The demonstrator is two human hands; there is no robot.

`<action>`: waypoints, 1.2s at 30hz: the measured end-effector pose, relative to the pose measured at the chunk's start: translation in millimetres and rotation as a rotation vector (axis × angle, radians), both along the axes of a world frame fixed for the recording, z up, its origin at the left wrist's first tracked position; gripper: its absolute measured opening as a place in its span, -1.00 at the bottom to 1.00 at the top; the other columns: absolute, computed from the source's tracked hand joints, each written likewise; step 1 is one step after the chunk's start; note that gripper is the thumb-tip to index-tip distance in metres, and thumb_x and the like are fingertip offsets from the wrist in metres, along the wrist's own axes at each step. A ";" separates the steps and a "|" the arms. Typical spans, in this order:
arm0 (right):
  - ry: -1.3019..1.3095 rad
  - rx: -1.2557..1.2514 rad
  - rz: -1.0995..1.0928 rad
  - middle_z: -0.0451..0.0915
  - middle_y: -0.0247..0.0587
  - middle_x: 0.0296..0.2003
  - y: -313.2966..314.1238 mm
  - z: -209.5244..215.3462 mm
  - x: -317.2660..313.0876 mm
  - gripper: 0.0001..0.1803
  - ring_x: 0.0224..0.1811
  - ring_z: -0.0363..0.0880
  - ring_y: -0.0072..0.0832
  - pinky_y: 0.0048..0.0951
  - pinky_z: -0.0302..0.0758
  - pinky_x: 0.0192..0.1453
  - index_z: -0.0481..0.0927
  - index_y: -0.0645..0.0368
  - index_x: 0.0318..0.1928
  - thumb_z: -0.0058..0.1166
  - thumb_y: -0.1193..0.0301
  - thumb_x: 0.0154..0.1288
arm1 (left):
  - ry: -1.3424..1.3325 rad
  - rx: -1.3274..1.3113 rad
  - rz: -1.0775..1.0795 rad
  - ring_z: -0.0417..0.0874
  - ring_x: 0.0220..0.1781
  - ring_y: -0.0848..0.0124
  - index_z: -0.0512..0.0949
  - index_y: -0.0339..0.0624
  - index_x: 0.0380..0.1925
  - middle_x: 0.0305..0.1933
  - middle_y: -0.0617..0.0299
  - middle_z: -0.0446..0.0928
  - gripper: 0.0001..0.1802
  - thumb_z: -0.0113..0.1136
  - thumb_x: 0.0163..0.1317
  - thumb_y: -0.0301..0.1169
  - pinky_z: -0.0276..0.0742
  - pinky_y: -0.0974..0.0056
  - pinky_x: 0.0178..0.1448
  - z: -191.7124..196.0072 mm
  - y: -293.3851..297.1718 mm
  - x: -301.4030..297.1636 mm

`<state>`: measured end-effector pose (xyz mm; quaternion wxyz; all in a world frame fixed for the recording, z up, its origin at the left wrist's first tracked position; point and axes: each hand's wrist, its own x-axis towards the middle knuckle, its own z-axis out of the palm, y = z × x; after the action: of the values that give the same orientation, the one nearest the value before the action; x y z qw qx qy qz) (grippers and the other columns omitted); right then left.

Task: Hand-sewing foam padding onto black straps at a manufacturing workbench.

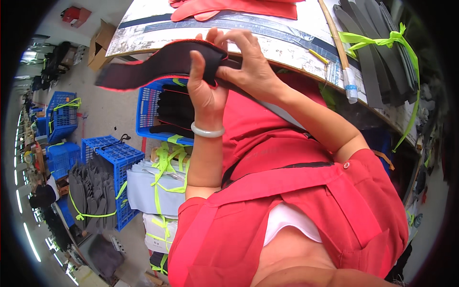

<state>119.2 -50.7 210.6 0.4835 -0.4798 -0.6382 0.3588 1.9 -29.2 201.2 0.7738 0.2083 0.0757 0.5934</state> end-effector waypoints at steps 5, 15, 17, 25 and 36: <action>-0.272 0.247 -0.370 0.28 -0.07 0.19 38.4 -71.3 -6.0 -0.33 0.15 0.35 -0.19 -0.16 0.20 0.27 0.35 -0.10 0.24 0.22 0.43 0.06 | -0.009 -0.183 -0.145 0.35 0.31 0.23 0.32 -0.25 0.15 0.21 0.04 0.39 -0.57 -0.05 0.45 -0.18 0.19 0.08 0.45 -84.3 11.9 24.0; -0.559 0.118 -0.365 0.29 -0.04 0.24 41.1 -128.5 6.2 -0.22 0.25 0.27 -0.01 -0.06 0.20 0.29 0.35 -0.13 0.29 0.19 0.43 -0.07 | -0.226 -0.471 -0.317 0.52 -0.06 0.35 0.47 -0.26 -0.10 -0.21 0.19 0.50 -0.61 0.15 0.34 -0.13 0.45 0.20 0.21 -150.2 22.2 23.3; -0.743 0.152 -0.359 0.29 -0.09 0.25 30.4 -129.3 15.1 -0.22 0.29 0.23 -0.06 -0.08 0.17 0.31 0.33 -0.14 0.31 0.24 0.35 -0.03 | -0.103 -0.468 -0.319 0.57 -0.07 0.27 0.48 -0.26 -0.09 -0.21 0.12 0.54 -0.64 0.12 0.36 -0.17 0.48 0.13 0.20 -161.5 25.2 18.8; -0.764 -0.205 0.158 0.22 -0.26 0.38 -23.7 -122.0 34.2 -0.20 0.11 0.46 -0.09 -0.15 0.49 0.13 0.24 -0.08 0.37 0.12 0.47 0.03 | -0.036 -0.525 -0.237 0.59 0.03 0.09 0.44 -0.36 -0.07 -0.23 0.04 0.55 -0.66 0.10 0.35 -0.28 0.42 -0.04 0.33 -164.8 26.1 34.4; -0.776 -0.273 0.236 0.50 -0.06 0.01 -12.7 -126.6 25.5 -0.49 -0.08 0.58 0.01 -0.02 0.55 -0.07 0.39 0.13 0.07 0.02 0.50 0.00 | -0.052 -0.601 -0.197 0.63 -0.07 0.10 0.47 -0.33 -0.19 -0.30 0.08 0.56 -0.58 0.19 0.29 -0.12 0.48 -0.01 0.22 -160.2 28.7 22.8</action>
<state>144.7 -63.4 84.0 0.0955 -0.5626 -0.7699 0.2858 24.7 -0.4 41.0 0.8562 -0.0386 0.2073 0.4716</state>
